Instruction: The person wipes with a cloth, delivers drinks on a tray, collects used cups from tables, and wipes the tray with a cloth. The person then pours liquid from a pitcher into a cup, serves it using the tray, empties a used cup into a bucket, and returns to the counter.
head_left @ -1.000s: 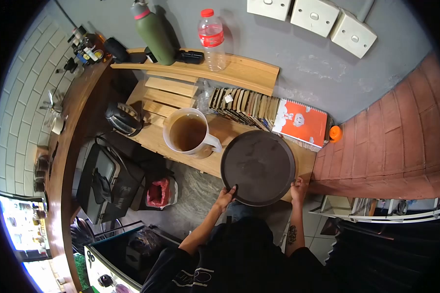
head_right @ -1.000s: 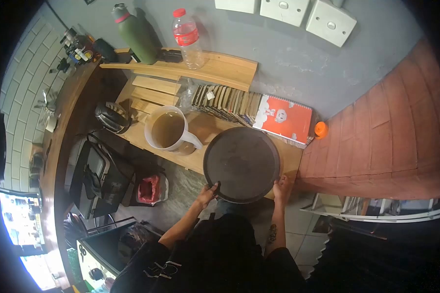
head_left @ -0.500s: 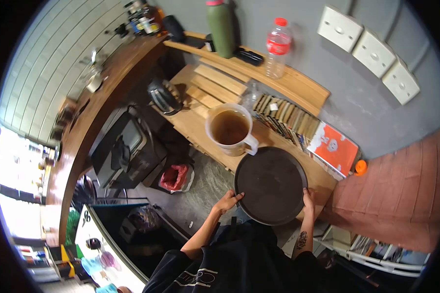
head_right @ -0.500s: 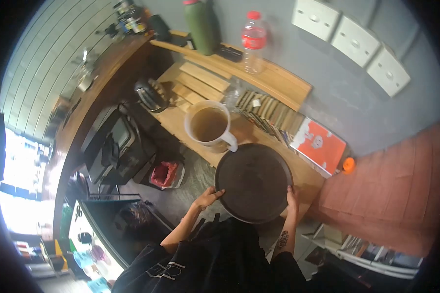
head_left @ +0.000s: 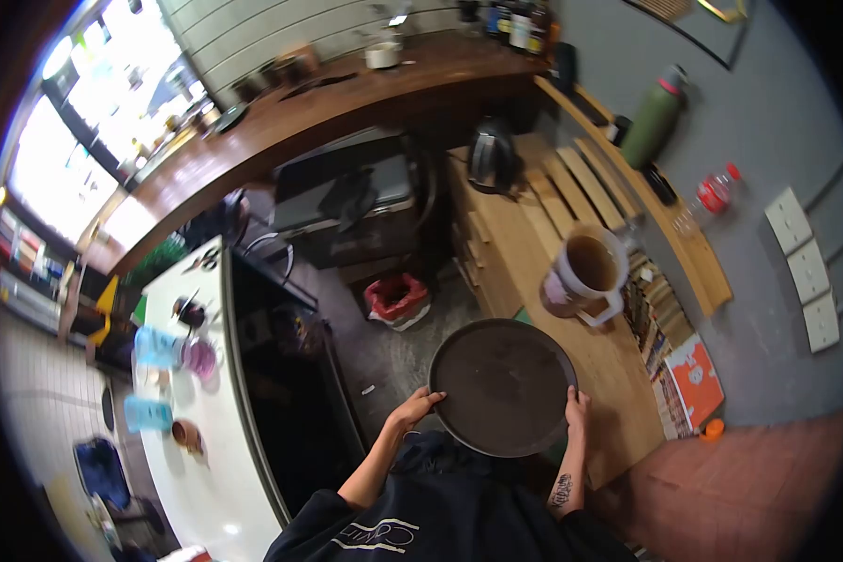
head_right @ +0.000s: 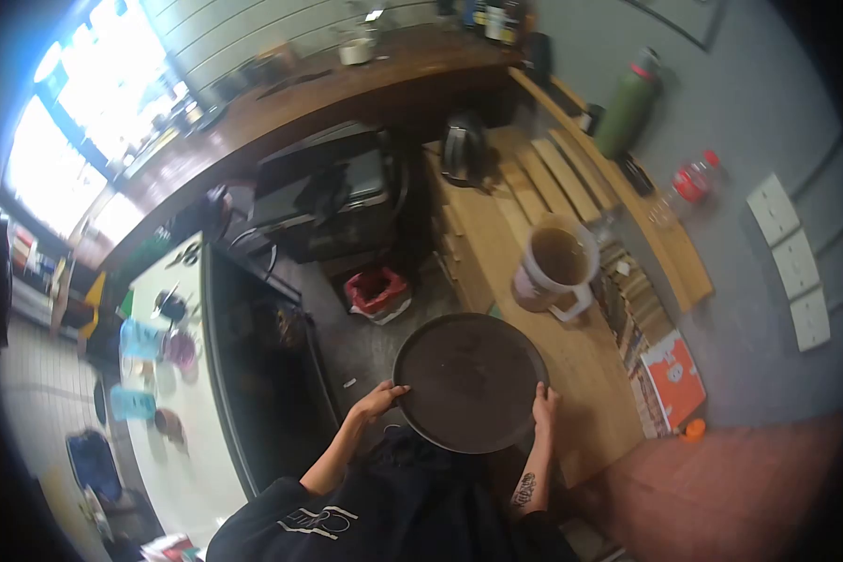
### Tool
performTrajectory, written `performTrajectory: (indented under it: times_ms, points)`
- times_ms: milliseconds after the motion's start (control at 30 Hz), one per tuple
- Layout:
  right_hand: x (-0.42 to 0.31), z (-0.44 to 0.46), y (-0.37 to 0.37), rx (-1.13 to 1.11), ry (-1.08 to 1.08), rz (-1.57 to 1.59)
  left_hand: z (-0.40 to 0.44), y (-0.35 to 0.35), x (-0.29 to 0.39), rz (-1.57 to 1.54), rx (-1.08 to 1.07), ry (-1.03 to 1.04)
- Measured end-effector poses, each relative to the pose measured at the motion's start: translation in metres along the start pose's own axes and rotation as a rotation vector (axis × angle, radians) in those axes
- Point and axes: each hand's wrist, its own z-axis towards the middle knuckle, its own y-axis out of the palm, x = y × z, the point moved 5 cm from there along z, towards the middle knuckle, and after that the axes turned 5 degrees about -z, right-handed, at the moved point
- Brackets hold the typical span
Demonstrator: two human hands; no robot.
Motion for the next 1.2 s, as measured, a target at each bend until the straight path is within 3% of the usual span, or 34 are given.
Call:
performTrajectory:
  times_ms: [67,300,433,500,633,700,833,900,967,1100,1200]
  points:
    - [-0.003,0.013,0.04,-0.079,-0.145,-0.037,-0.012,-0.039,-0.024,-0.088,0.061,0.052]
    - [-0.11,-0.03,0.185,-0.234,-0.574,0.046,-0.108,-0.158,-0.096,-0.403,0.373,0.272]
    - [-0.195,-0.119,0.248,-0.575,-0.742,0.03,-0.194,-0.185,-0.131,-0.779,0.57,0.427]
    - [-0.225,-0.169,0.275,-0.706,-0.861,0.006,-0.22,-0.194,-0.162,-0.921,0.566,0.621]
    - [-0.259,-0.251,0.32,-0.925,-1.005,-0.036,-0.281,-0.178,-0.2,-1.155,0.756,0.739]
    - [-0.274,-0.293,0.334,-1.018,-1.064,-0.098,-0.294,-0.168,-0.224,-1.365,0.837,0.912]
    - [-0.284,-0.362,0.371,-1.218,-1.194,-0.205,-0.302,-0.142,-0.26,-1.695,0.942,1.067]
    - [-0.285,-0.393,0.384,-1.264,-1.337,-0.227,-0.303,-0.129,-0.268,-1.764,1.039,1.081]
    - [-0.276,-0.411,0.408,-1.379,-1.331,-0.199,-0.305,-0.121,-0.274,-1.816,1.098,1.164]
    - [-0.275,-0.45,0.436,-1.508,-1.41,-0.276,-0.293,-0.108,-0.301,-1.949,1.367,1.128]
    - [-0.281,-0.475,0.456,-1.52,-1.577,-0.527,-0.293,-0.107,-0.288,-1.973,1.483,1.147]
